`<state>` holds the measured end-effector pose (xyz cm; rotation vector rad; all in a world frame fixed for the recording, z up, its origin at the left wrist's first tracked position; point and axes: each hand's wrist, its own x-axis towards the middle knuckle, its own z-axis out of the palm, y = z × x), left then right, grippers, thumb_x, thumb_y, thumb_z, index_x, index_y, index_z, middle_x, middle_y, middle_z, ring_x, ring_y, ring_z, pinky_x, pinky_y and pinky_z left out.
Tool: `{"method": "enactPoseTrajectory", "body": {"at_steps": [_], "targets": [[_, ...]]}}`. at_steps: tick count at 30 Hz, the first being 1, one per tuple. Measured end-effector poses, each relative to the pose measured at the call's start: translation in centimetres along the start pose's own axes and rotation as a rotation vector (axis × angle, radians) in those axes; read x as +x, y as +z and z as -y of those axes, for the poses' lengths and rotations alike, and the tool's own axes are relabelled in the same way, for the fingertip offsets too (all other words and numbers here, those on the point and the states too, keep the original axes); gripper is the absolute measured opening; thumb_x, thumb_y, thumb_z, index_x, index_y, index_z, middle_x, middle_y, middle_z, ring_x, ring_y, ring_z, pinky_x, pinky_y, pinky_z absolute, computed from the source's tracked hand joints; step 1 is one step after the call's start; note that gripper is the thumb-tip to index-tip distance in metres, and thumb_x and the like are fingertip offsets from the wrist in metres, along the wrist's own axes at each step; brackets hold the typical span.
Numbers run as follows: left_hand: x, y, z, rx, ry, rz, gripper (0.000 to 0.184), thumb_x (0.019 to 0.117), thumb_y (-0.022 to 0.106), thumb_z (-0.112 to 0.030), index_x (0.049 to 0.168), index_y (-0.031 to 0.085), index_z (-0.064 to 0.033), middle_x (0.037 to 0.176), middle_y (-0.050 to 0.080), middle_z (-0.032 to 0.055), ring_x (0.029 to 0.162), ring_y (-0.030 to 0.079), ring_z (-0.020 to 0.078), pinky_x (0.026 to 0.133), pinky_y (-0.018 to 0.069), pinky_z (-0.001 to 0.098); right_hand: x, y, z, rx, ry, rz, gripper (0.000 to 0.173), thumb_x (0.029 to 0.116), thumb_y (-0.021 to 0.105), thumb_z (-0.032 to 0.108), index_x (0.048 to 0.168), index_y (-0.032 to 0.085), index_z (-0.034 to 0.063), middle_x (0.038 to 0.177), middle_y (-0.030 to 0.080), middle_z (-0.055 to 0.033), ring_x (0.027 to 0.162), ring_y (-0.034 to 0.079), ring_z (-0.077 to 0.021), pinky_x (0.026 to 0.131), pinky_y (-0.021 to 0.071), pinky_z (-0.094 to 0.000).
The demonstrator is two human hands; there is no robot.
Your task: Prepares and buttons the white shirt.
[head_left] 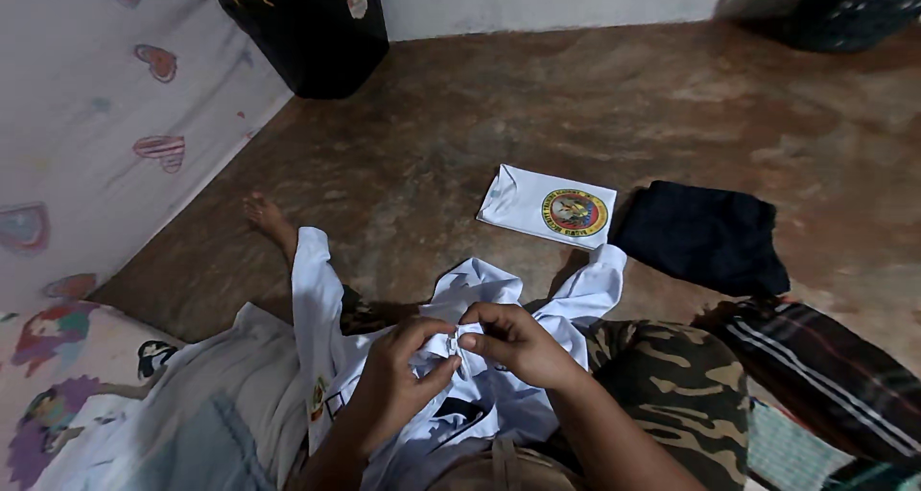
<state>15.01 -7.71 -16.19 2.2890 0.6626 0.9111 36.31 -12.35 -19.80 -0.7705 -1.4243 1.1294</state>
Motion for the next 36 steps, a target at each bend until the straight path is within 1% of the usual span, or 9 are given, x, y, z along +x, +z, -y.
{"method": "enactPoseTrajectory", "body": {"at_steps": [3,7,11,14,17,21,26,31,36], "targets": [[0.0,0.1,-0.5,0.072,0.033,-0.048,0.03,0.0897,0.076,-0.025,0.112,0.072,-0.0047,0.108,0.072,0.0069,0.102,0.066,0.0013,0.089,0.0536,0.0146,-0.2,0.6,0.1,0.037,-0.025,-0.066,0.01,0.1002,0.064,0.015,0.099,0.067,0.0056,0.073,0.058,0.0109,0.061,0.049,0.0067,0.056,0.0415,-0.0121],[-0.3,0.4,-0.9,0.042,0.038,-0.081,0.03,0.0873,0.078,-0.022,0.11,0.073,-0.0026,0.108,0.072,0.0073,0.101,0.066,0.0001,0.089,0.0539,0.0133,-0.4,1.6,-0.1,0.103,-0.045,-0.132,0.006,0.0993,0.064,0.013,0.097,0.067,0.0082,0.071,0.056,0.0127,0.058,0.047,0.0077,0.054,0.0394,-0.0112],[-0.9,0.7,-0.8,-0.005,0.036,-0.103,0.031,0.0853,0.079,-0.019,0.11,0.072,-0.0028,0.107,0.071,0.0063,0.1,0.066,-0.001,0.087,0.0545,0.0127,-0.7,2.9,0.3,0.137,-0.027,-0.21,0.005,0.0996,0.062,0.011,0.097,0.066,0.0077,0.073,0.06,0.011,0.06,0.052,0.0066,0.055,0.0444,-0.0122],[-1.0,0.7,-0.7,-0.005,0.057,-0.104,0.031,0.085,0.079,-0.018,0.11,0.071,-0.0018,0.106,0.07,0.0071,0.101,0.066,-0.0003,0.087,0.0542,0.0125,-0.9,4.1,0.4,0.178,0.013,-0.294,0.006,0.0997,0.061,0.011,0.097,0.066,0.0083,0.072,0.06,0.0104,0.058,0.052,0.0054,0.053,0.0442,-0.0128],[-1.1,0.6,-0.4,-0.034,0.053,-0.086,0.038,0.083,0.082,-0.018,0.115,0.069,-0.0024,0.11,0.069,0.0072,0.106,0.065,0.0017,0.091,0.0542,0.0148,-0.8,4.5,0.4,0.185,0.04,-0.335,0.007,0.1002,0.06,0.01,0.097,0.065,0.0072,0.072,0.061,0.0088,0.057,0.053,0.0039,0.053,0.0451,-0.0139],[-1.3,0.4,0.1,-0.065,0.047,-0.076,0.041,0.0844,0.08,-0.017,0.121,0.067,-0.0059,0.116,0.069,0.0051,0.109,0.064,0.0018,0.093,0.055,0.0173,-0.6,3.9,0.6,0.146,0.035,-0.28,0.007,0.1004,0.06,0.011,0.099,0.065,0.0073,0.073,0.061,0.0097,0.058,0.053,0.0046,0.053,0.0451,-0.0137],[-1.0,0.6,-0.4,-0.008,0.066,-0.147,0.028,0.0883,0.075,-0.015,0.114,0.069,-0.0055,0.109,0.07,0.0046,0.104,0.065,0.0007,0.09,0.0548,0.0152,-0.6,3.6,0.3,0.162,-0.017,-0.244,0.005,0.0998,0.061,0.01,0.099,0.065,0.0072,0.076,0.063,0.0092,0.063,0.057,0.0038,0.058,0.048,-0.0146],[-0.6,0.4,-0.7,0.03,0.096,-0.154,0.022,0.0987,0.067,-0.025,0.11,0.07,-0.0064,0.107,0.071,0.0039,0.102,0.065,-0.0008,0.089,0.0539,0.0136,-0.7,3.4,0.1,0.139,-0.092,-0.219,0.005,0.1005,0.061,0.01,0.102,0.064,0.0058,0.082,0.065,0.0079,0.07,0.059,0.0036,0.065,0.051,-0.0151],[-0.3,0.1,-0.9,0.049,0.104,-0.098,0.024,0.0977,0.068,-0.023,0.113,0.069,-0.0049,0.109,0.07,0.0064,0.104,0.065,0.001,0.091,0.0533,0.0145,-0.8,3.1,0.2,0.155,-0.105,-0.216,0.006,0.1004,0.061,0.009,0.103,0.065,0.0063,0.085,0.066,0.0078,0.072,0.06,0.0034,0.066,0.0518,-0.0158]]}}
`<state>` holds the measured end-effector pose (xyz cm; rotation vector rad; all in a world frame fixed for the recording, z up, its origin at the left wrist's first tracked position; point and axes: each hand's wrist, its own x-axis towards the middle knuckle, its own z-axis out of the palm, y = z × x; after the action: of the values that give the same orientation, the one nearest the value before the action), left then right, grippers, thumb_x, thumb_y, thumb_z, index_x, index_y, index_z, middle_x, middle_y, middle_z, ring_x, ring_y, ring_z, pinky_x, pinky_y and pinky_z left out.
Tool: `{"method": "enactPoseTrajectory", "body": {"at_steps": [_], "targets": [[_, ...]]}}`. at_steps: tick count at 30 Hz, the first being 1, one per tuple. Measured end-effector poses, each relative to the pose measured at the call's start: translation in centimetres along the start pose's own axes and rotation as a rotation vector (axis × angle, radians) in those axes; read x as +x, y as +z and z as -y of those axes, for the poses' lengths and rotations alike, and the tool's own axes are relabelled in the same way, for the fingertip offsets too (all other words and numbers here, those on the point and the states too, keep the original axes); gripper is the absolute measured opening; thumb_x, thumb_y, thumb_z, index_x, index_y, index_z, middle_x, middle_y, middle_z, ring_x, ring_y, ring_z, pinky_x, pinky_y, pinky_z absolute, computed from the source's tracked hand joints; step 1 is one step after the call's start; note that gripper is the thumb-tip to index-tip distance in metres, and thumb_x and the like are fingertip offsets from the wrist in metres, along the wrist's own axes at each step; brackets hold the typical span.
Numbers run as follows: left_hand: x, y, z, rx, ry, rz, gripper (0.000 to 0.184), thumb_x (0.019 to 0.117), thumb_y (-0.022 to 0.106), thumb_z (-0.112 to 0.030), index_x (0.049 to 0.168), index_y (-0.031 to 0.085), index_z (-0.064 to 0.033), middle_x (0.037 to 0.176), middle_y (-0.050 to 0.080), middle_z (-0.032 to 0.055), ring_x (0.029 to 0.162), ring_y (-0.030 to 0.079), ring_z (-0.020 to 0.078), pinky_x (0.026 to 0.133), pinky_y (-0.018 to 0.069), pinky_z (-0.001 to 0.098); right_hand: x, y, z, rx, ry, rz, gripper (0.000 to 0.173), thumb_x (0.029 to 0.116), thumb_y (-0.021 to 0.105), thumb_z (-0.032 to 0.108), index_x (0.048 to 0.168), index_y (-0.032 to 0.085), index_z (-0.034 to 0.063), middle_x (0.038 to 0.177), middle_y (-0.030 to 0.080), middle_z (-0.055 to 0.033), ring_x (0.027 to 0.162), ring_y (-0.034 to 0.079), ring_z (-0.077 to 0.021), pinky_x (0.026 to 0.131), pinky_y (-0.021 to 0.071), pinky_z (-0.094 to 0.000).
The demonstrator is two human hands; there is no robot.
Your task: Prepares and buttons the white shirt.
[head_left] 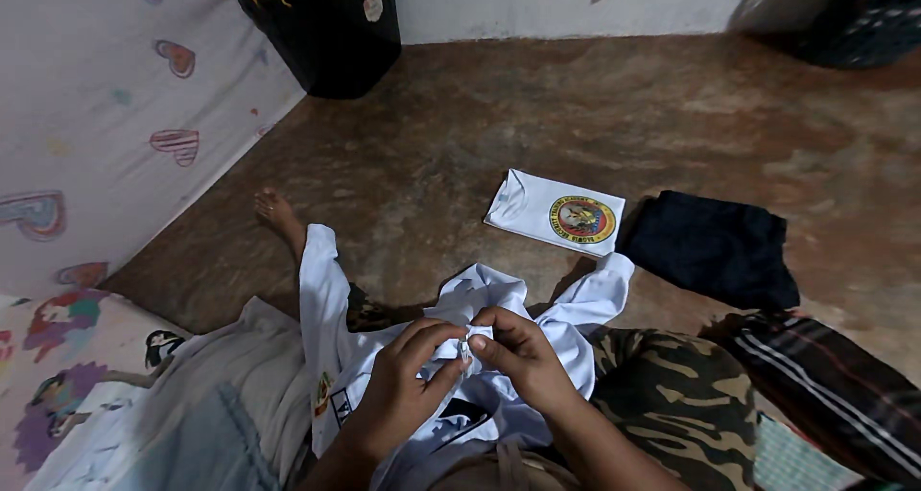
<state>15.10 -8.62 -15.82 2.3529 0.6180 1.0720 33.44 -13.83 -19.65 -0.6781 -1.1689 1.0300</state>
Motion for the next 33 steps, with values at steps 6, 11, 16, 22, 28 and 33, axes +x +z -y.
{"method": "enactPoseTrajectory", "body": {"at_steps": [6,11,16,22,28,33], "targets": [[0.1,0.0,-0.4,0.139,0.053,-0.002,0.019,0.0962,0.067,-0.017,0.11,0.07,-0.0052,0.106,0.071,0.0095,0.105,0.066,0.0061,0.095,0.0498,0.0143,0.0,-0.2,0.1,0.004,0.001,0.016,0.005,0.1002,0.062,0.01,0.102,0.065,0.0062,0.084,0.067,0.0076,0.074,0.062,0.0026,0.068,0.0534,-0.0172],[0.2,0.3,-0.5,0.19,0.088,-0.032,0.016,0.0985,0.064,-0.017,0.107,0.071,-0.0052,0.103,0.071,0.0088,0.103,0.066,0.0066,0.095,0.049,0.0136,-0.1,-0.2,0.3,-0.061,-0.03,0.016,0.008,0.1013,0.061,0.012,0.101,0.064,0.0042,0.084,0.067,0.0061,0.075,0.062,0.0022,0.068,0.0541,-0.0169],[0.3,0.4,-0.5,0.184,0.102,-0.052,0.015,0.0991,0.064,-0.017,0.107,0.071,-0.0055,0.102,0.071,0.0082,0.103,0.066,0.0064,0.095,0.0494,0.0138,0.0,-0.7,0.5,-0.141,-0.055,0.053,0.013,0.1018,0.061,0.014,0.102,0.065,0.0016,0.085,0.067,0.0035,0.075,0.062,0.0013,0.069,0.0541,-0.0177],[0.4,0.4,-0.5,0.194,0.1,-0.042,0.014,0.0974,0.066,-0.016,0.103,0.072,-0.0049,0.098,0.071,0.0083,0.099,0.066,0.007,0.092,0.0495,0.0135,0.2,-1.3,0.3,-0.182,-0.07,0.076,0.017,0.1017,0.062,0.018,0.098,0.067,0.0021,0.092,0.065,0.002,0.078,0.059,0.0021,0.068,0.0509,-0.016],[0.5,0.5,-0.5,0.09,-0.053,-0.046,0.017,0.0935,0.07,-0.016,0.106,0.075,-0.0053,0.104,0.074,0.0068,0.099,0.068,0.0021,0.09,0.0534,0.0143,0.1,-1.0,0.5,-0.38,-0.134,-0.043,0.026,0.0984,0.068,0.02,0.115,0.066,-0.0001,0.109,0.067,-0.0053,0.096,0.065,-0.0047,0.085,0.057,-0.0221],[0.2,0.5,0.5,-0.045,-0.152,-0.027,0.024,0.0887,0.075,-0.013,0.11,0.073,-0.002,0.108,0.074,0.0059,0.102,0.069,0.0045,0.092,0.0575,0.0211,0.0,-1.4,0.7,-0.676,-0.347,-0.031,0.021,0.0946,0.071,0.02,0.114,0.072,0.0109,0.112,0.066,-0.0056,0.113,0.059,-0.0129,0.099,0.0499,-0.0279]]}}
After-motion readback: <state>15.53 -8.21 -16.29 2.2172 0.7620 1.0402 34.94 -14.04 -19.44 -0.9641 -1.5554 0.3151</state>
